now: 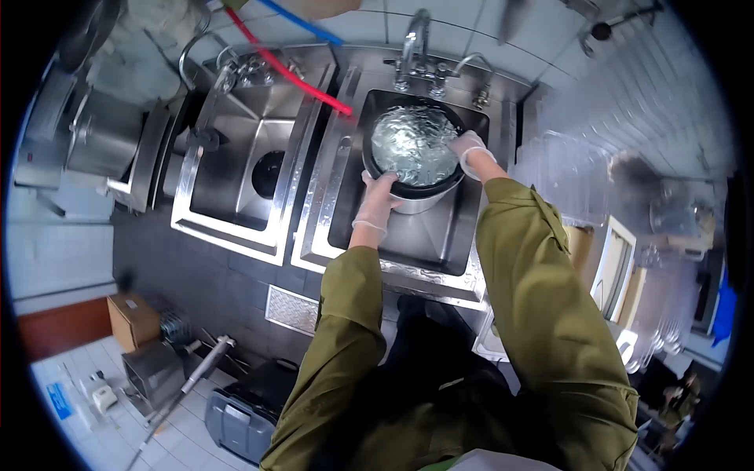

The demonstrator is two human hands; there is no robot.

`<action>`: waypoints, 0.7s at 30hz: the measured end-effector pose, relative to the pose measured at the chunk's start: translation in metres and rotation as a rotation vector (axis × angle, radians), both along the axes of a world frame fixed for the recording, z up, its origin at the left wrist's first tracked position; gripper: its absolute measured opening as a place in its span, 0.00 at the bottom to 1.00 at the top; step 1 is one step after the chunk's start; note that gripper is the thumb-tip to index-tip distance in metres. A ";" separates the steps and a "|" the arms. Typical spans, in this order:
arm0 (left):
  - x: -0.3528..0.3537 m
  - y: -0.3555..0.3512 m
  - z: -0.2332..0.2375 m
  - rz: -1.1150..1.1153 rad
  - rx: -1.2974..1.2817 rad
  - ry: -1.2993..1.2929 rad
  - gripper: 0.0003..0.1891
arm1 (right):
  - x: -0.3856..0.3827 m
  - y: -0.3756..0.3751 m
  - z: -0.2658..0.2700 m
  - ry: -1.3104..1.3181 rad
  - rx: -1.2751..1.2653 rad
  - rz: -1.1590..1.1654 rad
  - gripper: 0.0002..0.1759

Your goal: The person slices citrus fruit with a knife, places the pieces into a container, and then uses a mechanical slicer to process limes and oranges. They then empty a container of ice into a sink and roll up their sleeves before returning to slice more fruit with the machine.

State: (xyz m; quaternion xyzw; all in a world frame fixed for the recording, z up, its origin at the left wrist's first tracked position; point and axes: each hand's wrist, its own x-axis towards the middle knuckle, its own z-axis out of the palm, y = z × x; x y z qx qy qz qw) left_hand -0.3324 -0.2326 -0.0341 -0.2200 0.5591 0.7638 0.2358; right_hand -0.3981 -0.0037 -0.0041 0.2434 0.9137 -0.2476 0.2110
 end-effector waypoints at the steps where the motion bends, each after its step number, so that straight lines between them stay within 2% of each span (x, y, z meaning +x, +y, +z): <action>1: 0.001 0.000 0.004 0.008 0.016 -0.007 0.34 | -0.004 0.008 -0.019 0.036 0.065 -0.022 0.21; 2: -0.001 0.007 0.011 0.010 -0.124 -0.035 0.36 | -0.008 0.015 -0.030 0.074 0.130 -0.042 0.21; 4: 0.002 0.009 0.014 0.056 -0.115 -0.041 0.36 | -0.005 0.020 -0.034 0.151 0.117 0.006 0.21; 9: 0.016 -0.009 0.008 0.023 -0.023 0.011 0.38 | 0.004 0.013 -0.024 0.116 0.124 0.083 0.22; 14: 0.029 -0.032 -0.018 -0.031 0.045 0.022 0.39 | 0.016 -0.005 -0.011 0.043 0.032 0.044 0.23; 16: 0.039 -0.042 -0.011 -0.027 0.054 0.016 0.34 | 0.024 -0.012 -0.006 0.054 0.007 0.073 0.23; 18: 0.034 -0.058 -0.052 -0.113 0.018 -0.087 0.39 | 0.030 -0.017 -0.005 0.056 -0.031 0.089 0.23; 20: 0.036 -0.065 -0.063 -0.160 0.004 -0.118 0.42 | 0.032 -0.019 -0.011 0.068 -0.071 0.074 0.23; 21: 0.040 -0.067 -0.054 -0.163 0.006 -0.101 0.43 | 0.036 -0.027 0.005 0.016 -0.125 0.003 0.23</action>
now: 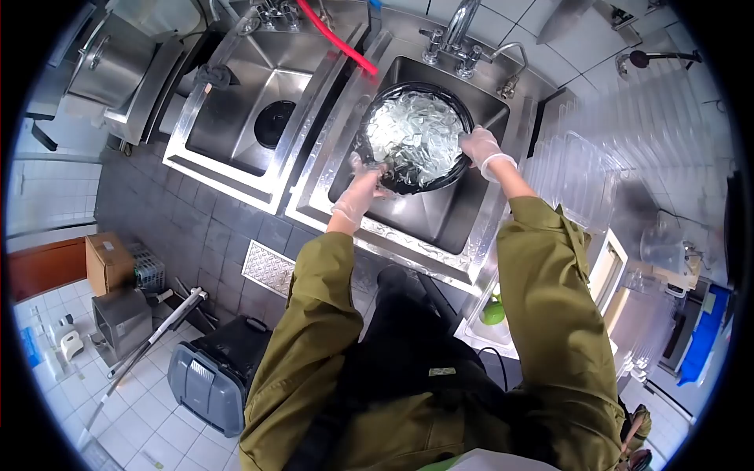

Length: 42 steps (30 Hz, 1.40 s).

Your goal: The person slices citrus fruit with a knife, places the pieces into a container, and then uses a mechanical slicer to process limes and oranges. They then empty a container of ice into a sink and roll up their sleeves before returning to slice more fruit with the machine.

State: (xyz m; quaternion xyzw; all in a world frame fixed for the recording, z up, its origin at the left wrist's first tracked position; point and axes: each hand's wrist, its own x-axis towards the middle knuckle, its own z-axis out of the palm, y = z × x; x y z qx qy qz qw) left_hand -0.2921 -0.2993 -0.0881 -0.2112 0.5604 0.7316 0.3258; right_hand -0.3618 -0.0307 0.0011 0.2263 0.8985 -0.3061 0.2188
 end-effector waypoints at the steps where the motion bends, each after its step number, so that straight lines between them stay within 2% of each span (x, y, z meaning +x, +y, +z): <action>1: 0.007 0.001 0.016 0.038 0.033 0.071 0.44 | 0.001 0.001 0.002 0.002 -0.020 -0.003 0.22; 2: 0.013 0.002 0.034 0.074 0.069 0.142 0.46 | 0.001 0.001 0.004 0.005 -0.041 -0.005 0.21; 4: 0.004 -0.015 0.022 -0.132 0.082 0.231 0.43 | -0.004 0.004 -0.002 -0.002 -0.067 -0.013 0.21; 5: 0.002 -0.016 0.022 -0.158 -0.071 0.146 0.44 | -0.008 0.009 -0.007 -0.003 -0.079 -0.013 0.21; 6: 0.002 -0.013 0.047 -0.187 -0.210 0.049 0.46 | -0.009 0.010 -0.007 -0.007 -0.092 -0.015 0.22; 9: -0.007 -0.039 0.071 -0.503 -0.286 0.102 0.48 | -0.004 0.008 0.001 0.024 -0.120 -0.026 0.23; 10: -0.009 -0.045 0.066 -0.524 -0.317 0.085 0.43 | -0.006 0.011 -0.001 0.022 -0.143 -0.032 0.23; 13: -0.020 -0.054 0.058 -0.783 -0.559 -0.006 0.36 | -0.007 0.013 -0.003 0.010 -0.177 -0.036 0.23; 14: -0.026 -0.051 0.042 -0.976 -0.835 0.051 0.30 | -0.007 0.013 -0.002 0.005 -0.181 -0.034 0.23; 16: -0.026 -0.052 0.029 -0.889 -1.015 0.417 0.29 | -0.005 0.011 0.004 0.012 -0.171 0.011 0.23; 17: -0.014 -0.050 0.021 -0.461 -0.699 0.344 0.28 | -0.001 0.010 0.006 0.014 -0.165 0.031 0.24; 18: 0.002 -0.040 0.048 -0.053 -0.351 0.317 0.28 | 0.004 0.008 0.012 0.032 -0.172 0.047 0.26; 21: -0.002 -0.031 0.089 0.018 -0.212 0.133 0.28 | 0.004 0.009 0.007 -0.028 -0.170 0.100 0.23; 25: -0.005 -0.047 0.083 -0.074 -0.047 0.074 0.37 | 0.010 0.003 0.016 -0.088 -0.179 0.117 0.25; 29: -0.004 -0.055 0.077 -0.062 -0.032 0.069 0.43 | 0.018 0.003 0.021 -0.074 -0.268 0.157 0.26; 34: -0.007 -0.060 0.075 -0.080 -0.153 0.095 0.45 | 0.019 0.004 0.021 -0.164 -0.332 0.185 0.31; 40: -0.009 -0.061 0.077 -0.026 -0.449 0.152 0.45 | 0.029 -0.009 0.035 -0.155 -0.278 0.197 0.29; 42: -0.007 -0.061 0.081 -0.045 -0.471 0.203 0.45 | 0.035 -0.016 0.039 -0.119 -0.269 0.183 0.27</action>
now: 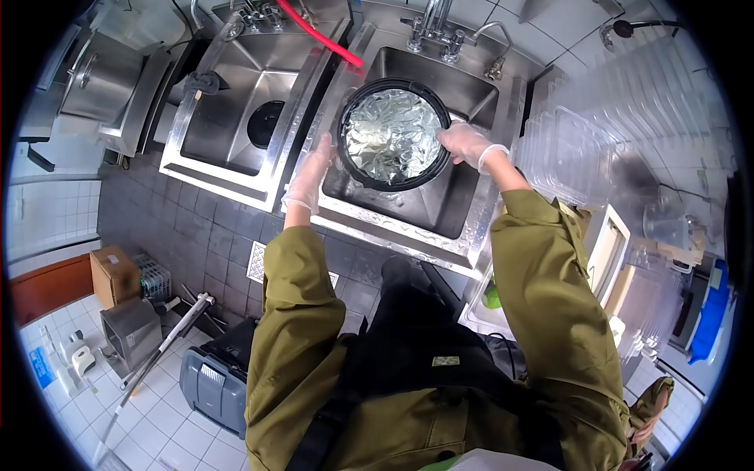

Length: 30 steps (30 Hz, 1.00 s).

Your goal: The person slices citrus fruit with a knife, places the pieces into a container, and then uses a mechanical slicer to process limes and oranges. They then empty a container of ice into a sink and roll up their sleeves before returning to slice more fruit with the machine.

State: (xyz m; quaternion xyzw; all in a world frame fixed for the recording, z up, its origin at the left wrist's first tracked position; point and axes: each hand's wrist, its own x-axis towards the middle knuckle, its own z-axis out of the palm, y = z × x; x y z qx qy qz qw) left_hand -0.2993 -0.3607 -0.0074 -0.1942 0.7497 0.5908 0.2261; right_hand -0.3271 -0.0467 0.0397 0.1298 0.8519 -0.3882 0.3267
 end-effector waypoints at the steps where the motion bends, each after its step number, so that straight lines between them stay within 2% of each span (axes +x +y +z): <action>1: 0.001 0.000 0.004 -0.014 -0.012 0.023 0.44 | 0.001 -0.002 0.000 0.007 0.004 0.015 0.26; 4: 0.003 0.000 0.000 0.008 -0.113 0.116 0.43 | 0.005 -0.006 0.000 0.027 0.013 0.057 0.25; 7: 0.009 0.002 0.008 0.044 -0.005 0.120 0.42 | 0.007 -0.010 0.002 0.017 0.050 0.102 0.25; 11: 0.009 -0.009 -0.020 0.058 0.104 0.138 0.39 | 0.009 -0.016 -0.004 0.076 0.139 0.133 0.22; 13: 0.008 -0.015 -0.030 0.024 0.133 0.168 0.40 | 0.012 -0.015 -0.002 0.207 0.196 0.409 0.19; 15: 0.012 -0.018 -0.035 0.026 0.133 0.185 0.40 | 0.016 -0.017 0.001 0.235 0.215 0.445 0.16; 17: 0.014 -0.018 -0.034 0.026 0.122 0.172 0.40 | 0.017 -0.025 0.005 0.164 0.195 0.242 0.13; 21: 0.018 -0.014 -0.021 0.066 0.148 0.098 0.39 | 0.019 -0.024 0.007 0.264 0.264 0.462 0.12; 24: 0.019 0.002 -0.010 0.093 0.172 0.060 0.39 | 0.012 -0.012 -0.005 0.323 0.236 0.513 0.12; 25: 0.018 0.005 -0.008 0.099 0.171 0.049 0.38 | 0.005 -0.009 -0.014 0.253 0.200 0.337 0.12; 26: 0.007 0.002 -0.020 0.024 0.194 0.052 0.42 | -0.002 -0.007 -0.024 0.200 0.160 0.151 0.13; 27: 0.009 0.017 -0.006 0.090 0.235 0.102 0.35 | -0.011 0.004 -0.034 0.232 0.164 0.209 0.14; 28: 0.006 0.031 0.003 0.033 0.174 0.163 0.35 | -0.019 0.015 -0.044 0.265 0.167 0.265 0.16; 29: 0.000 0.039 0.008 -0.022 0.116 0.228 0.35 | -0.031 0.028 -0.056 0.212 0.091 0.145 0.19; 30: -0.017 0.040 -0.038 -0.056 0.040 0.341 0.37 | -0.039 0.038 -0.059 0.248 0.155 0.242 0.18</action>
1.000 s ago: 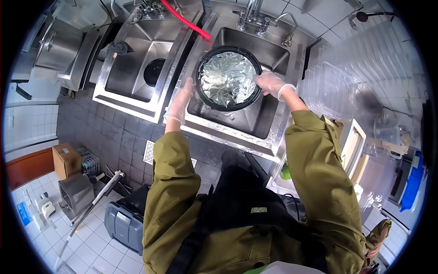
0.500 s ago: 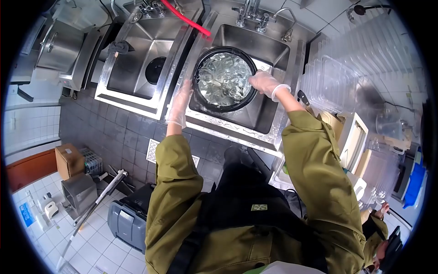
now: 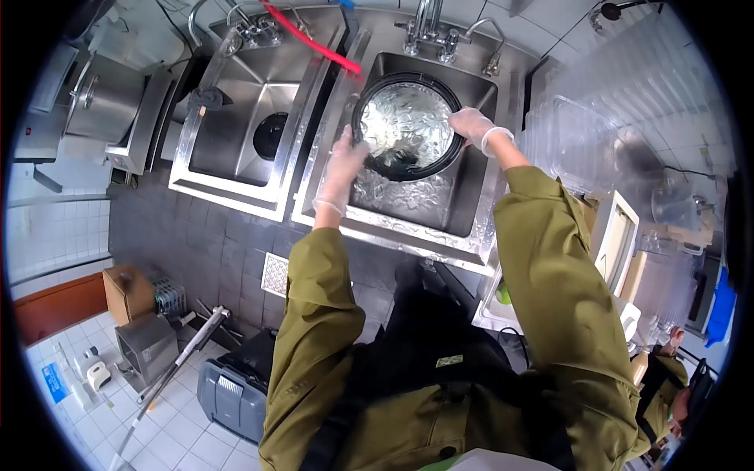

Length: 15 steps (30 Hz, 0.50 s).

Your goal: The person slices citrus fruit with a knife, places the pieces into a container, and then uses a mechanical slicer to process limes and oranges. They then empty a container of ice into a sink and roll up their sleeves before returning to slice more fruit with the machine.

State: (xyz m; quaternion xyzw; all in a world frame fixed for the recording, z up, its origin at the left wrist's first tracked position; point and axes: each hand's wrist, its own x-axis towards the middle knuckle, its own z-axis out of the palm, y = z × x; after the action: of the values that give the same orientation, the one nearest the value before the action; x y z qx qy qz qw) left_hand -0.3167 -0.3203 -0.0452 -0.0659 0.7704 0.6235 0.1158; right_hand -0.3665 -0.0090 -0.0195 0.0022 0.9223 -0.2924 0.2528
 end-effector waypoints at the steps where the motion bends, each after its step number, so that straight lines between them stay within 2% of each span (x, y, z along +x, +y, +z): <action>1: -0.006 0.009 0.001 -0.030 -0.222 0.041 0.41 | -0.008 0.011 -0.003 0.042 0.071 0.089 0.17; 3: -0.027 0.026 -0.010 -0.047 -0.156 0.011 0.42 | -0.024 0.029 -0.009 0.106 0.136 0.134 0.17; 6: -0.047 0.057 0.022 -0.050 -0.322 -0.012 0.43 | -0.048 0.055 -0.023 0.166 0.131 0.071 0.17; 8: -0.061 0.067 0.020 -0.051 -0.433 -0.008 0.43 | -0.042 0.044 0.022 0.002 0.067 -0.273 0.18; 9: -0.067 0.068 0.015 -0.051 -0.491 -0.008 0.43 | -0.043 0.049 0.020 0.006 0.048 -0.180 0.19; 10: -0.078 0.062 -0.009 -0.076 -0.433 0.001 0.44 | -0.043 0.054 0.017 0.012 0.025 -0.088 0.20; 12: -0.087 0.046 -0.041 -0.116 -0.312 -0.002 0.46 | -0.036 0.044 0.029 -0.055 -0.015 -0.216 0.22; 14: -0.071 0.039 -0.029 -0.127 -0.166 -0.050 0.46 | -0.022 0.031 0.052 -0.039 0.009 -0.314 0.25; 15: -0.055 0.037 -0.007 -0.125 -0.089 -0.095 0.45 | -0.021 0.028 0.047 -0.020 -0.013 -0.566 0.30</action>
State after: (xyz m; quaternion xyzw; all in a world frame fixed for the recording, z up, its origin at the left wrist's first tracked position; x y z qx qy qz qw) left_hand -0.3721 -0.2830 -0.0518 -0.0522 0.7937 0.5763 0.1879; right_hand -0.3871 0.0186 0.0271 0.2608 0.8805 -0.3574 0.1701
